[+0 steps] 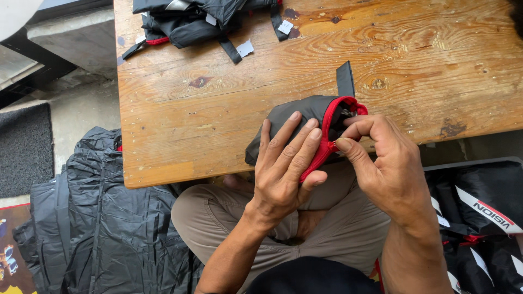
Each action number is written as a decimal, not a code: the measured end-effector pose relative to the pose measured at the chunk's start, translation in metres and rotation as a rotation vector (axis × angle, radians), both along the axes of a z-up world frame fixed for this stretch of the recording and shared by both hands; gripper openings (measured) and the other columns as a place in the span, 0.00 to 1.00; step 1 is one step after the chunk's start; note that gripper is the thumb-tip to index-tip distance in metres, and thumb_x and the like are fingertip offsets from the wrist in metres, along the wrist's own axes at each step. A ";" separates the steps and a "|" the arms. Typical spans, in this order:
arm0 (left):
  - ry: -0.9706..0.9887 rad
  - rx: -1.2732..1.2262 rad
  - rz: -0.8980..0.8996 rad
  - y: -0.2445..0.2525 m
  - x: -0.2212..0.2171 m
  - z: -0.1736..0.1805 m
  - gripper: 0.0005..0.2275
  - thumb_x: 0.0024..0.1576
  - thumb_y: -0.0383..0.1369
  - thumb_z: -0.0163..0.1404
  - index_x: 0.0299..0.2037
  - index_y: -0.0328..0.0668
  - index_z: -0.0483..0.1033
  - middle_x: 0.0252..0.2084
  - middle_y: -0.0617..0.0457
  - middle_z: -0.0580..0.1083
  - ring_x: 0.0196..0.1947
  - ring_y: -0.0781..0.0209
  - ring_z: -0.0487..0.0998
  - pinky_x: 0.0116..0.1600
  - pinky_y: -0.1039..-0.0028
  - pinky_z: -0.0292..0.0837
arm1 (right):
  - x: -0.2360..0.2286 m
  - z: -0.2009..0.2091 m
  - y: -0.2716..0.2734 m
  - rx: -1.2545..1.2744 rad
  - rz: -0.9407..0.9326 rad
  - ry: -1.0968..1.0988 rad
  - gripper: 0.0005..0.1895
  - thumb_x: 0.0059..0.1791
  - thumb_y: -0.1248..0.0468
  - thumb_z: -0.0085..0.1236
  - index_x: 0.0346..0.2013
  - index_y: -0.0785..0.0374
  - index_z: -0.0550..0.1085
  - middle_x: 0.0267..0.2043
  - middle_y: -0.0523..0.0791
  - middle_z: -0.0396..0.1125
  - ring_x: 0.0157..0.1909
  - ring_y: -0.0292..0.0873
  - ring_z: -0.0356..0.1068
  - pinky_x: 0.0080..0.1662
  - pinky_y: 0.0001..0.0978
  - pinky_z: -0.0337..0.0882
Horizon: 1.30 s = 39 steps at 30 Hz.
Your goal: The person cleans a black textile item with a duster, folds it into a small rectangle, and then inserts it into a small black zippered pouch.
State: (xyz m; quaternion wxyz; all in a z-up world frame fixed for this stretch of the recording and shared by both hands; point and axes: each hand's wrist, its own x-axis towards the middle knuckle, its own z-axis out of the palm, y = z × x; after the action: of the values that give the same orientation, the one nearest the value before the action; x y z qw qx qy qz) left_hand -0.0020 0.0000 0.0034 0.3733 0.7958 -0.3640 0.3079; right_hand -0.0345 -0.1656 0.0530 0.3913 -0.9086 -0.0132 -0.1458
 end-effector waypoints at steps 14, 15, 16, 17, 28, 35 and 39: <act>0.329 -0.193 -0.205 0.022 0.007 0.011 0.29 0.61 0.52 0.37 0.63 0.32 0.58 0.64 0.36 0.63 0.65 0.43 0.68 0.71 0.56 0.62 | 0.011 -0.011 -0.008 -0.282 0.307 -0.233 0.25 0.42 0.58 0.65 0.51 0.61 0.72 0.55 0.44 0.65 0.59 0.53 0.55 0.62 0.43 0.54; 0.329 -0.104 -0.191 0.023 0.006 0.013 0.37 0.54 0.54 0.48 0.65 0.33 0.54 0.67 0.35 0.57 0.69 0.42 0.64 0.72 0.57 0.62 | 0.011 -0.010 -0.008 -0.340 0.305 -0.231 0.18 0.42 0.59 0.63 0.45 0.59 0.73 0.52 0.41 0.66 0.57 0.52 0.56 0.59 0.44 0.52; 0.328 -0.014 -0.176 0.023 0.005 0.015 0.46 0.46 0.55 0.60 0.68 0.35 0.49 0.71 0.33 0.51 0.73 0.41 0.60 0.73 0.58 0.62 | 0.011 -0.009 -0.009 -0.397 0.303 -0.228 0.11 0.43 0.60 0.61 0.38 0.56 0.75 0.48 0.37 0.67 0.55 0.51 0.57 0.56 0.46 0.50; 0.331 -0.013 -0.177 0.022 0.008 0.013 0.46 0.46 0.55 0.60 0.68 0.35 0.49 0.71 0.33 0.51 0.73 0.41 0.60 0.73 0.58 0.62 | 0.014 -0.009 -0.010 -0.395 0.302 -0.226 0.11 0.43 0.60 0.61 0.38 0.56 0.75 0.48 0.37 0.67 0.55 0.51 0.57 0.56 0.46 0.50; 0.217 -0.052 -0.017 0.008 0.002 0.005 0.15 0.62 0.33 0.47 0.57 0.37 0.68 0.59 0.44 0.69 0.61 0.43 0.71 0.67 0.56 0.66 | -0.001 0.013 0.001 -0.074 0.213 -0.317 0.25 0.46 0.60 0.58 0.51 0.72 0.66 0.57 0.60 0.63 0.60 0.57 0.63 0.63 0.45 0.62; 0.148 0.015 0.042 -0.002 -0.008 0.008 0.12 0.62 0.30 0.44 0.55 0.38 0.70 0.58 0.45 0.70 0.59 0.42 0.72 0.65 0.53 0.64 | -0.012 -0.003 0.005 -0.191 0.040 -0.374 0.08 0.46 0.63 0.63 0.38 0.62 0.77 0.39 0.47 0.66 0.44 0.48 0.62 0.52 0.38 0.63; 0.160 0.076 0.073 -0.002 -0.012 0.011 0.13 0.63 0.32 0.46 0.57 0.46 0.70 0.59 0.45 0.69 0.60 0.42 0.72 0.66 0.54 0.62 | -0.021 -0.010 0.012 -0.118 -0.021 -0.417 0.04 0.47 0.69 0.63 0.37 0.62 0.77 0.40 0.50 0.65 0.42 0.48 0.65 0.48 0.37 0.67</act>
State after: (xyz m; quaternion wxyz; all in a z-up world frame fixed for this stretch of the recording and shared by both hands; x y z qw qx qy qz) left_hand -0.0137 -0.0020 0.0140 0.3592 0.8444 -0.3150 0.2426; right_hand -0.0553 -0.1541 0.0434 0.3246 -0.8802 -0.0931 -0.3336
